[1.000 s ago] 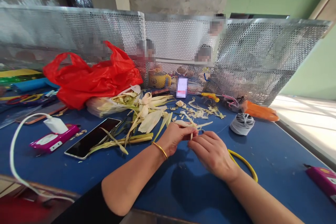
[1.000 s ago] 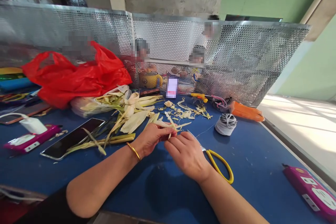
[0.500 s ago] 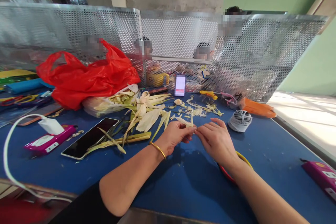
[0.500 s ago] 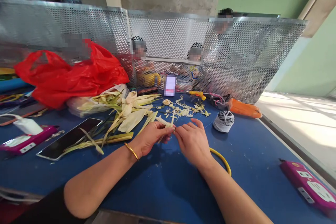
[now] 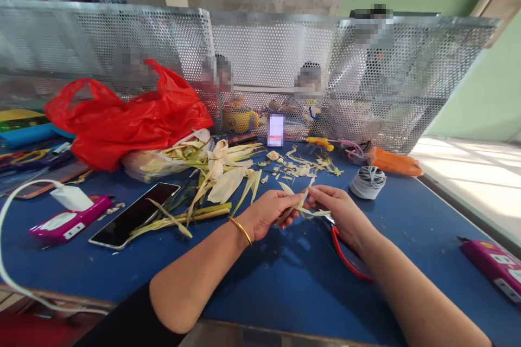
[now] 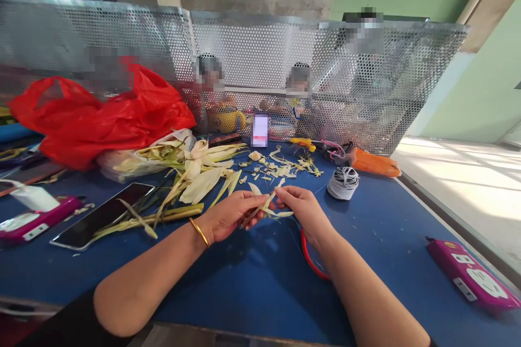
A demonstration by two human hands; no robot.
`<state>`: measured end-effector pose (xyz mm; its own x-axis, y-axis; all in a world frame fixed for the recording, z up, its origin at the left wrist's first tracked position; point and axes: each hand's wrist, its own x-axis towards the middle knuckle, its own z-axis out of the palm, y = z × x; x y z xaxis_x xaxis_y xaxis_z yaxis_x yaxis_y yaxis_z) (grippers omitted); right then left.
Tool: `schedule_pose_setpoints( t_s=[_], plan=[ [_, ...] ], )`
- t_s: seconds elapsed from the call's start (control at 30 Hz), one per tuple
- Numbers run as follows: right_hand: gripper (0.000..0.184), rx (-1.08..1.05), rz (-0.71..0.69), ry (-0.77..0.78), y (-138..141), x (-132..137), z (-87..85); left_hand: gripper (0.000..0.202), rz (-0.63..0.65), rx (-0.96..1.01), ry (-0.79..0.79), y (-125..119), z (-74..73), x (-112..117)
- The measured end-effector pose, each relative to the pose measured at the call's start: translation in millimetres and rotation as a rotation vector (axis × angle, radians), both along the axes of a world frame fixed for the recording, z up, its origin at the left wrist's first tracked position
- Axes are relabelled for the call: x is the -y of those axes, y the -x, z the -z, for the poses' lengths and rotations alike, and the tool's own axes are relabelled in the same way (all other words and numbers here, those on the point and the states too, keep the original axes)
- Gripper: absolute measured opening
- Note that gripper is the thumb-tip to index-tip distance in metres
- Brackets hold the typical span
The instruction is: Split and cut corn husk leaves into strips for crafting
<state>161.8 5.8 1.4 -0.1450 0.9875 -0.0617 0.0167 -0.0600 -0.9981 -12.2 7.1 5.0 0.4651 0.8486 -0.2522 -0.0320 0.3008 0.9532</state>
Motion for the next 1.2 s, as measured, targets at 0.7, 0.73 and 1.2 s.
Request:
schedule_pose_setpoints(
  t_s=[0.7,0.73,1.2],
  plan=[
    [0.016,0.733,0.134,-0.712,0.0,5.7,-6.8,0.037,0.161,-0.348,-0.364,-3.6,11.4,4.2],
    [0.018,0.719,0.042,-0.659,2.4,7.7,-7.0,0.037,0.187,-0.359,-0.388,-4.2,12.6,4.5],
    [0.023,0.525,0.258,-0.460,10.7,6.5,6.0,0.035,0.214,-0.326,-0.415,-5.6,12.3,9.3]
  ],
)
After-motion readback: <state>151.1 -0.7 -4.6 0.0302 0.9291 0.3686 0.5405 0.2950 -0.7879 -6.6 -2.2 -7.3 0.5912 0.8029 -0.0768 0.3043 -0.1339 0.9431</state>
